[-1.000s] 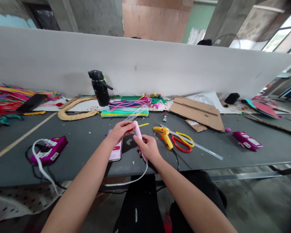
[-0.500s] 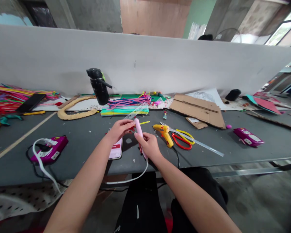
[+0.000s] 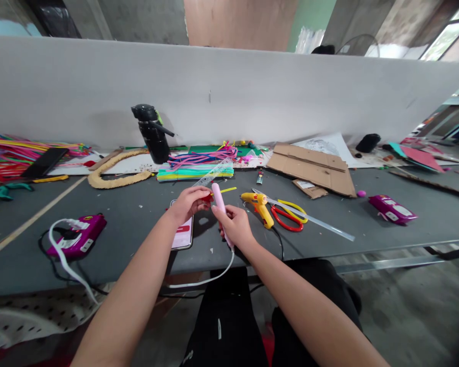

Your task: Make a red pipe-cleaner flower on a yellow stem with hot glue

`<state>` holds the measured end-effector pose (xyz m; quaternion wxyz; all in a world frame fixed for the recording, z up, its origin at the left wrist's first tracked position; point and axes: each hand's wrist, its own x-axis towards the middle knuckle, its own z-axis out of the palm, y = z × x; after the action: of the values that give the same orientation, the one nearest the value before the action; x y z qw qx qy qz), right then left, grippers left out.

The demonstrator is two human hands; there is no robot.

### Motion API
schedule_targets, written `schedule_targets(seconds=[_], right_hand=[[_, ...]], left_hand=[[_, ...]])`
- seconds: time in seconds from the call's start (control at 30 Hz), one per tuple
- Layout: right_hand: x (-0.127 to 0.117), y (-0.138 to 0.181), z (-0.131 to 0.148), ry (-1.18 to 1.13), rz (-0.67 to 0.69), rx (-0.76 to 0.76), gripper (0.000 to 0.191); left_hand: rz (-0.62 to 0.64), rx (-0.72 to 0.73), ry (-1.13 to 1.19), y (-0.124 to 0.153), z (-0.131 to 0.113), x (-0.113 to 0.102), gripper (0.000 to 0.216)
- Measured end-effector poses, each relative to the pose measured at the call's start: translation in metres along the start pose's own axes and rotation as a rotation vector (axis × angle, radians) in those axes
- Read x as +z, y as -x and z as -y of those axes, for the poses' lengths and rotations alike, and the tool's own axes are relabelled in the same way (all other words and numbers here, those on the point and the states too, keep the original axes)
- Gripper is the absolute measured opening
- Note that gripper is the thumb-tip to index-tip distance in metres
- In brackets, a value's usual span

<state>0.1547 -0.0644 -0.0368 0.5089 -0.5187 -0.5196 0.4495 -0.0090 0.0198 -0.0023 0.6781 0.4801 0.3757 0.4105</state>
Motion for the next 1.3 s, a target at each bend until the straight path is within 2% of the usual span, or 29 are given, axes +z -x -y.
schedule_targets(seconds=[0.27,0.47,0.93,1.3], right_hand=[[0.000,0.000,0.001,-0.063,-0.001,0.015,0.049],[0.000,-0.002,0.005,-0.155,-0.035,0.072,0.049],[-0.001,-0.002,0.006,-0.175,-0.040,0.056,0.047],[-0.002,-0.004,0.002,-0.177,0.057,0.048,0.045]], left_hand=[[0.000,0.028,0.044,0.000,-0.001,-0.001,0.021],[-0.025,0.062,0.101,-0.002,-0.001,-0.010,0.019],[-0.088,0.085,0.139,-0.003,-0.002,-0.014,0.021],[-0.034,0.076,0.082,0.000,0.000,-0.007,0.034]])
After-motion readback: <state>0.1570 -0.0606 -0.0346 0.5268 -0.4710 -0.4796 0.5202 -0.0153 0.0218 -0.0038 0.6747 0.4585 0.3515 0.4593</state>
